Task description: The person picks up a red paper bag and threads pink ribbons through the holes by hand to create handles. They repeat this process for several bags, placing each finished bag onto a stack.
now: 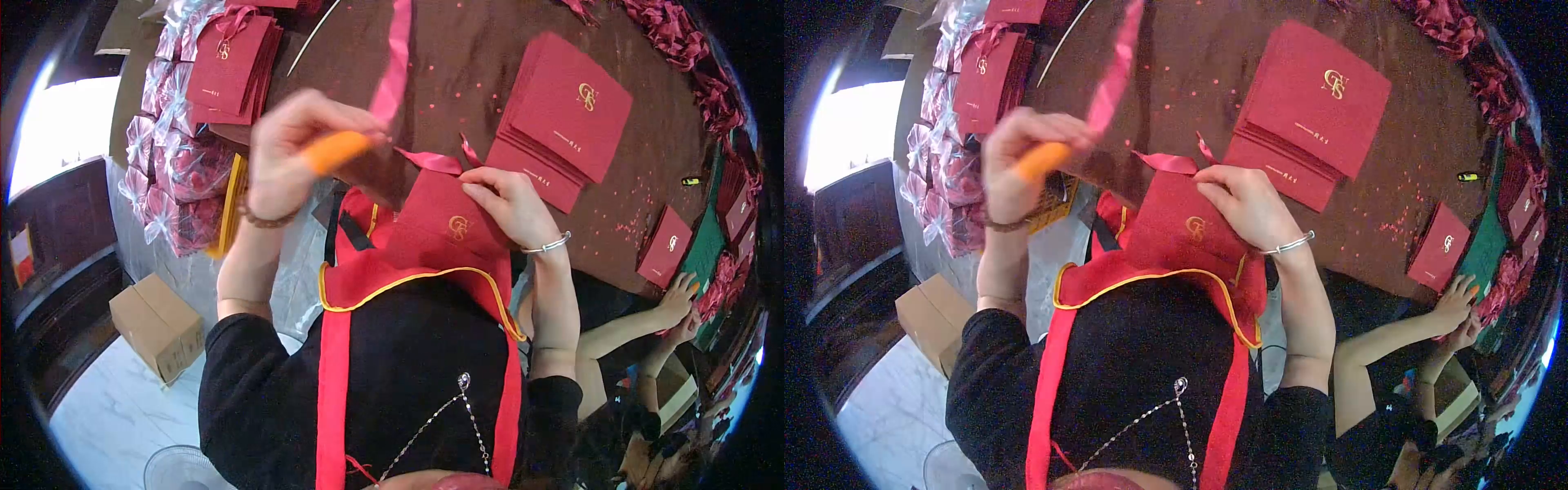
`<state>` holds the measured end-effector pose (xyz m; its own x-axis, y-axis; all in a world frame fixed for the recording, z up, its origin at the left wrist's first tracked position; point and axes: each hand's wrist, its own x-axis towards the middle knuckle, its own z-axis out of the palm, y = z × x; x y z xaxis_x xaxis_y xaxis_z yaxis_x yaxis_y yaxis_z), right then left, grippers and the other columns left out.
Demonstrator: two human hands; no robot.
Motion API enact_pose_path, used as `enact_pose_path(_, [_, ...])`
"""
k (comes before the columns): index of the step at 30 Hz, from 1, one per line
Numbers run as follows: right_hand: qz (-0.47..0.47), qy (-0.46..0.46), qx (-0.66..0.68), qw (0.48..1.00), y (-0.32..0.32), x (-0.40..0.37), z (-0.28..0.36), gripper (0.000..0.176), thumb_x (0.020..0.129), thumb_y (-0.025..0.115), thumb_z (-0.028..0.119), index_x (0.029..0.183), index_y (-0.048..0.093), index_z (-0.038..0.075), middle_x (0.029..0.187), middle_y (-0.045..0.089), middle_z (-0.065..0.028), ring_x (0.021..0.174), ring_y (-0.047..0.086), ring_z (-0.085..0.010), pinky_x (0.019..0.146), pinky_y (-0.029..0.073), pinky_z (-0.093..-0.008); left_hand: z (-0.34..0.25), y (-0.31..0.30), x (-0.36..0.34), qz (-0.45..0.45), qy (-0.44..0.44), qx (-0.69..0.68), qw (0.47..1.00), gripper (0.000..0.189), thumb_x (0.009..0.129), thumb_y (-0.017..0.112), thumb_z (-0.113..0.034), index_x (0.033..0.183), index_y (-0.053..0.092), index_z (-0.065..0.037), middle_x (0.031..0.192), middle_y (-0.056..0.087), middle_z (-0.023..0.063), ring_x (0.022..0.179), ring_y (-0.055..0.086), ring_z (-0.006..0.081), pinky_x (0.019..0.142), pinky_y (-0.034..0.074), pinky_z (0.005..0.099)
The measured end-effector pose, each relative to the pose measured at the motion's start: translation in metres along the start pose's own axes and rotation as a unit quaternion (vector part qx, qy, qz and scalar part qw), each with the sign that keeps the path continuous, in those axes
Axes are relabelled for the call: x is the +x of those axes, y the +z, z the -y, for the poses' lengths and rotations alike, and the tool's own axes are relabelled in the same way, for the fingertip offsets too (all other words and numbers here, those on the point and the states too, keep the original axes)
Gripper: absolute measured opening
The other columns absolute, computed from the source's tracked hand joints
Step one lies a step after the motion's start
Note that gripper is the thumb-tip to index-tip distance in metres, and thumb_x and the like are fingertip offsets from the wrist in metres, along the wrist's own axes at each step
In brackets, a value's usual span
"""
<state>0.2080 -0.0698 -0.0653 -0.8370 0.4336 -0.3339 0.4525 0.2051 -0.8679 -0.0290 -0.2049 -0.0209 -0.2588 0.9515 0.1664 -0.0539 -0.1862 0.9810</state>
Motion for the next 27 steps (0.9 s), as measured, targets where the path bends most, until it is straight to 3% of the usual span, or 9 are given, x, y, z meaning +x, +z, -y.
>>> enact_pose_path(1, [0.0, 0.001, 0.001, 1.0, 0.0, 0.0, -0.001, 0.022, 0.084, 0.058, 0.015, 0.099, 0.063, -0.001, 0.093, 0.064, -0.0203, 0.089, 0.063, -0.0322, 0.076, 0.049, -0.036, 0.002, 0.017, -0.003, -0.006, -0.063, 0.086, 0.994, 0.009, 0.082, 0.064, -0.003, 0.088, 0.058, 0.001, 0.088, 0.065, 0.0127, 0.083, 0.064, 0.016, 0.073, 0.052, 0.0281])
enact_pose_path(2, [0.008, -0.003, -0.017, 1.0, -0.001, 0.001, -0.002, 0.022, 0.085, 0.058, 0.014, 0.1, 0.062, -0.002, 0.09, 0.065, -0.018, 0.085, 0.064, -0.0258, 0.075, 0.048, -0.0327, 0.01, 0.026, -0.009, -0.014, -0.187, 0.049, 0.981, 0.009, 0.083, 0.064, -0.004, 0.089, 0.059, 0.001, 0.083, 0.064, 0.0083, 0.076, 0.063, 0.0116, 0.065, 0.05, 0.0227])
enact_pose_path(4, [0.021, 0.005, -0.047, 0.999, -0.002, 0.0, 0.001, 0.022, 0.086, 0.056, 0.013, 0.102, 0.062, -0.003, 0.09, 0.066, -0.0161, 0.084, 0.064, -0.0207, 0.075, 0.048, -0.0297, 0.027, 0.039, -0.016, 0.016, -0.261, 0.031, 0.965, 0.012, 0.083, 0.063, -0.004, 0.093, 0.06, 0.001, 0.078, 0.065, 0.0056, 0.07, 0.061, 0.0091, 0.059, 0.047, 0.0213])
enact_pose_path(7, [0.017, 0.006, -0.034, 0.999, 0.0, -0.001, -0.001, 0.023, 0.087, 0.056, 0.014, 0.102, 0.061, -0.003, 0.089, 0.066, -0.0159, 0.084, 0.064, -0.0203, 0.076, 0.047, -0.0295, 0.034, 0.051, -0.021, 0.06, -0.2, 0.172, 0.963, 0.025, 0.081, 0.062, -0.004, 0.106, 0.062, 0.0, 0.081, 0.068, 0.01, 0.075, 0.062, 0.0093, 0.068, 0.048, 0.025])
enact_pose_path(11, [0.003, 0.018, -0.005, 1.0, 0.002, -0.004, 0.001, 0.023, 0.086, 0.056, 0.013, 0.102, 0.062, -0.002, 0.088, 0.066, -0.0158, 0.083, 0.064, -0.0207, 0.075, 0.047, -0.0295, 0.04, 0.049, -0.025, 0.047, -0.267, 0.106, 0.957, 0.019, 0.084, 0.06, -0.003, 0.102, 0.063, 0.001, 0.084, 0.068, 0.0074, 0.077, 0.062, 0.0099, 0.068, 0.048, 0.0235])
enact_pose_path(14, [-0.082, -0.058, -0.028, 0.995, 0.013, -0.006, -0.003, 0.019, 0.084, 0.058, 0.013, 0.097, 0.061, -0.001, 0.089, 0.063, -0.0189, 0.084, 0.062, -0.0333, 0.073, 0.048, -0.0376, 0.039, 0.047, -0.022, 0.03, -0.296, 0.072, 0.952, 0.016, 0.085, 0.058, -0.002, 0.099, 0.063, 0.002, 0.084, 0.067, 0.0068, 0.078, 0.062, 0.0101, 0.069, 0.048, 0.0226])
enact_pose_path(18, [-0.215, -0.18, -0.055, 0.958, 0.026, -0.009, 0.008, 0.012, 0.083, 0.061, 0.008, 0.091, 0.061, 0.0, 0.086, 0.057, -0.0144, 0.081, 0.059, -0.03, 0.07, 0.048, -0.0346, 0.035, 0.053, -0.021, 0.011, -0.294, 0.048, 0.955, 0.013, 0.085, 0.058, -0.001, 0.097, 0.063, 0.002, 0.083, 0.066, 0.0063, 0.079, 0.061, 0.0091, 0.071, 0.047, 0.0216])
enact_pose_path(25, [-0.157, -0.172, 0.025, 0.972, 0.029, -0.014, 0.025, 0.013, 0.088, 0.058, 0.011, 0.089, 0.06, -0.002, 0.075, 0.054, -0.0118, 0.061, 0.056, -0.0192, 0.056, 0.044, -0.0298, 0.03, 0.067, -0.019, -0.005, -0.101, 0.145, 0.984, 0.017, 0.079, 0.065, -0.003, 0.096, 0.063, -0.002, 0.084, 0.067, 0.0059, 0.075, 0.063, 0.011, 0.071, 0.047, 0.023])
enact_pose_path(27, [-0.127, -0.099, 0.109, 0.981, 0.028, -0.016, 0.027, 0.014, 0.089, 0.055, 0.011, 0.088, 0.058, -0.002, 0.073, 0.052, -0.01, 0.061, 0.055, -0.0157, 0.055, 0.043, -0.0285, 0.037, 0.064, -0.02, 0.004, -0.064, 0.163, 0.984, 0.022, 0.078, 0.067, -0.005, 0.099, 0.061, -0.004, 0.082, 0.066, 0.0048, 0.075, 0.063, 0.0138, 0.073, 0.046, 0.026])
